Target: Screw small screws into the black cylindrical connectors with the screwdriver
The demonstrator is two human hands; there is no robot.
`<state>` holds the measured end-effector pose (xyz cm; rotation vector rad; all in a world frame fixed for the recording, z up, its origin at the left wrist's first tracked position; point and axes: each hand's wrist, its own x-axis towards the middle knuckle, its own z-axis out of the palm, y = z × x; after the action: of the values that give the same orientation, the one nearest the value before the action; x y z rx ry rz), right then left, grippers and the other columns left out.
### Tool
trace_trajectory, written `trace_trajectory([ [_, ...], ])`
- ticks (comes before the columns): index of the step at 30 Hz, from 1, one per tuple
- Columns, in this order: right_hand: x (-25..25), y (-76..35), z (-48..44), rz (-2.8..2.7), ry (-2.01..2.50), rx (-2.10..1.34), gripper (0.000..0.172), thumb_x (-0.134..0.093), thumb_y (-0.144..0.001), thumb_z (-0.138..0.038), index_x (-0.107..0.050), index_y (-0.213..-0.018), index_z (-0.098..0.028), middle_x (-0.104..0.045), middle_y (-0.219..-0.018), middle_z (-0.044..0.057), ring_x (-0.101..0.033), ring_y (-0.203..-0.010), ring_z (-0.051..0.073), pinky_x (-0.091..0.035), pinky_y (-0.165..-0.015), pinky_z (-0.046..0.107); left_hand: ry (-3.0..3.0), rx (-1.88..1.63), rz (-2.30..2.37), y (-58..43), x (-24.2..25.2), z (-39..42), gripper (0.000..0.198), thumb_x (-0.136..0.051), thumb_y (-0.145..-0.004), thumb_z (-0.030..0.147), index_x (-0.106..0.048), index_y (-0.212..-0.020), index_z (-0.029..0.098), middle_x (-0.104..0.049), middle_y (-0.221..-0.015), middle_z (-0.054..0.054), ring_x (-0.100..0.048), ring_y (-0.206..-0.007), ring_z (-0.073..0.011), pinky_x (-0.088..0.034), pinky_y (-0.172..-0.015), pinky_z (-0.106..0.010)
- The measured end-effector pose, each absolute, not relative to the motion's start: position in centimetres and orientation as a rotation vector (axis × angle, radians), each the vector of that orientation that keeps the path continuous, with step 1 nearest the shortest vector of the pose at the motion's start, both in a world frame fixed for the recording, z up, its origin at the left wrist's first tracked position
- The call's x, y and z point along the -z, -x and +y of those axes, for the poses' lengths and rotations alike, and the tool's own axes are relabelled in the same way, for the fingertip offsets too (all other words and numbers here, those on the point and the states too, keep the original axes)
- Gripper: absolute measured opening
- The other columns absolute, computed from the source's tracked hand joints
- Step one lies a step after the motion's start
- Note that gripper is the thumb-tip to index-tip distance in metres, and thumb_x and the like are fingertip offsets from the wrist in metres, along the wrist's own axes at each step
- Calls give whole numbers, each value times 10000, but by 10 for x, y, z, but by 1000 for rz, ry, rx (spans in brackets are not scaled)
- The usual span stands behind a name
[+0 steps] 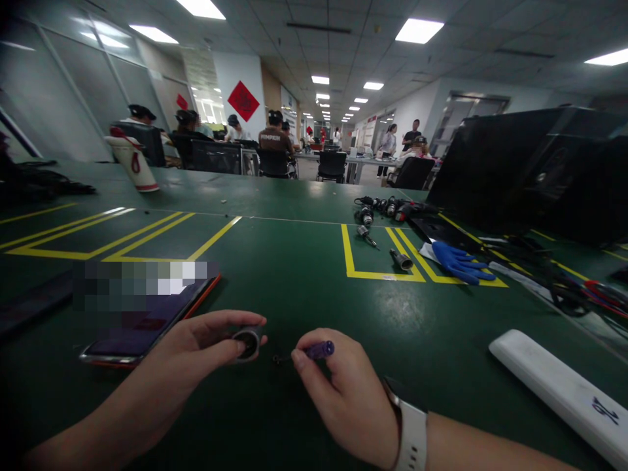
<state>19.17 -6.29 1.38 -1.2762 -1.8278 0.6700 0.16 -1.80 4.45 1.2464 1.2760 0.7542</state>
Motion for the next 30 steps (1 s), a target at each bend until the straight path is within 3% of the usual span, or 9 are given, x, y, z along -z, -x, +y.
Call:
trace_trajectory([
  [8, -21, -193, -64, -1810, 1330, -728, 240, -438, -877, -319, -569, -735, -175, -571, -639, 15, -544, -607, 152, -409, -578, 288, -1222, -767, 1238, -2, -46, -19, 274, -622, -677, 219, -655, -942, 158, -726, -896, -53, -651, -871, -221, -460, -818, -348],
  [13, -11, -191, -55, -1264, 1167, -1327, 227, -524, -843, -364, -552, -742, -162, -581, -621, 4, -558, -584, 132, -453, -580, 273, -1134, -774, 1209, -3, -47, -19, 308, -608, -696, 186, -641, -1001, 150, -716, -955, -67, -648, -922, -227, -450, -877, -368],
  [15, -11, -191, -54, -1080, 1048, -1381, 214, -538, -843, -352, -560, -747, -161, -593, -619, 3, -562, -583, 123, -466, -583, 261, -1123, -762, 1224, -2, -46, -19, 326, -617, -695, 182, -637, -1019, 151, -716, -955, -66, -643, -942, -231, -436, -900, -376],
  [21, -20, -196, -67, -1451, 906, -936, 114, -517, -878, -222, -627, -906, -230, -678, -820, 20, -632, -785, 143, -512, -697, 260, -1138, -740, 1232, -4, -46, -20, 351, -641, -676, 186, -641, -1027, 161, -721, -932, -54, -644, -910, -228, -438, -883, -376],
  [25, -25, -195, -75, -1817, 888, -584, 209, -524, -845, -107, -610, -1001, -218, -679, -914, 45, -635, -868, 161, -528, -760, 279, -1146, -741, 1223, -6, -46, -22, 340, -649, -662, 178, -654, -1001, 158, -728, -910, -52, -648, -887, -218, -466, -833, -340],
  [30, -26, -193, -75, -2011, 812, -287, 290, -525, -835, -87, -542, -1094, -217, -692, -900, 53, -653, -886, 169, -547, -764, 267, -1205, -735, 1231, -9, -50, -25, 289, -660, -645, 187, -677, -931, 153, -732, -855, -53, -662, -851, -223, -491, -790, -326],
])
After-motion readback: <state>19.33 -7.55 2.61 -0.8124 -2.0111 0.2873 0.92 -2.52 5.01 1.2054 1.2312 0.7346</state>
